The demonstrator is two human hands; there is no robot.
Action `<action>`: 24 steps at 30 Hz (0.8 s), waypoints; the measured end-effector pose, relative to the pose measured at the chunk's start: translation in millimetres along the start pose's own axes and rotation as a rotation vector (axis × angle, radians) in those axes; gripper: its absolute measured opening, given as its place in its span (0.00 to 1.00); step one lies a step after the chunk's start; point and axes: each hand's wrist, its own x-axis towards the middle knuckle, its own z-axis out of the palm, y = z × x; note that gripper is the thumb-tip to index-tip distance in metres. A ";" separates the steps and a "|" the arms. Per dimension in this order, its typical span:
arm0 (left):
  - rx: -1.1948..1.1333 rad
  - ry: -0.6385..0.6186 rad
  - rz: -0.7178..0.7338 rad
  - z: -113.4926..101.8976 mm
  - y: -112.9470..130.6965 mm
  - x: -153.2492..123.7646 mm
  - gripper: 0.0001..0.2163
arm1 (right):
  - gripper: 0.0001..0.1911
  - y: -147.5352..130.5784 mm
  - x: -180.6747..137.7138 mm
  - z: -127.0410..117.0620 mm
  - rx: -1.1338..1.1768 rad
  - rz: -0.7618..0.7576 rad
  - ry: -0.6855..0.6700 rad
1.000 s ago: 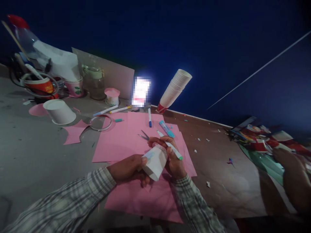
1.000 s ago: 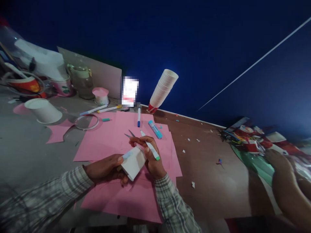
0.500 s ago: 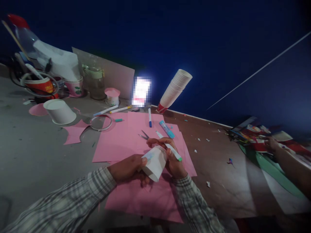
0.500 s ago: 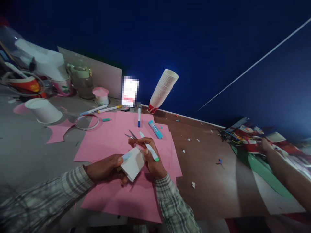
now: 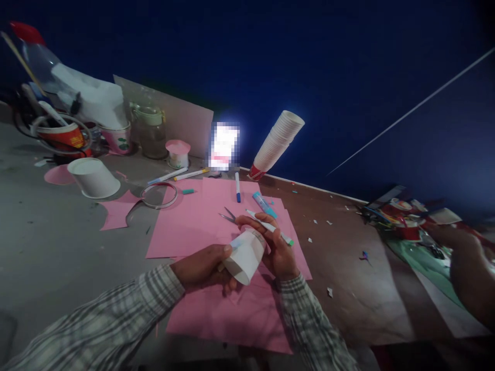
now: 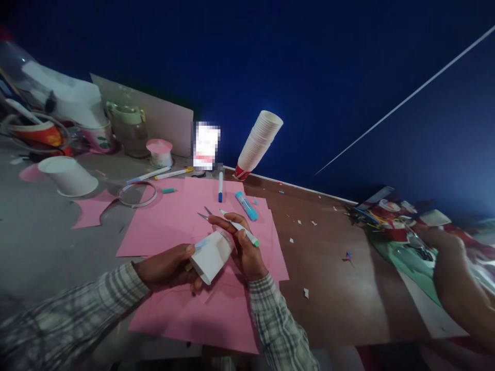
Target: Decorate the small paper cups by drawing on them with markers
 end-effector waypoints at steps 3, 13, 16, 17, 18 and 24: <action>-0.028 -0.006 -0.007 -0.4 -1.2 0.2 0.34 | 0.29 1.0 2.2 2.9 0.016 -0.016 0.062; -0.077 0.011 0.022 2.1 -1.0 1.8 0.32 | 0.31 1.8 0.6 4.2 -0.171 -0.061 0.038; -0.059 0.019 0.018 2.3 -0.8 1.7 0.32 | 0.31 1.4 0.2 3.5 -0.205 -0.073 0.025; -0.050 0.025 0.014 2.4 -0.5 1.8 0.32 | 0.30 1.2 0.5 3.1 -0.200 -0.077 0.026; -0.039 0.028 0.012 2.4 -0.3 1.8 0.33 | 0.30 0.9 0.7 2.6 -0.189 -0.087 0.031; -0.012 0.028 0.014 2.5 -0.7 2.0 0.32 | 0.30 -2.7 0.7 0.7 -0.145 -0.171 0.098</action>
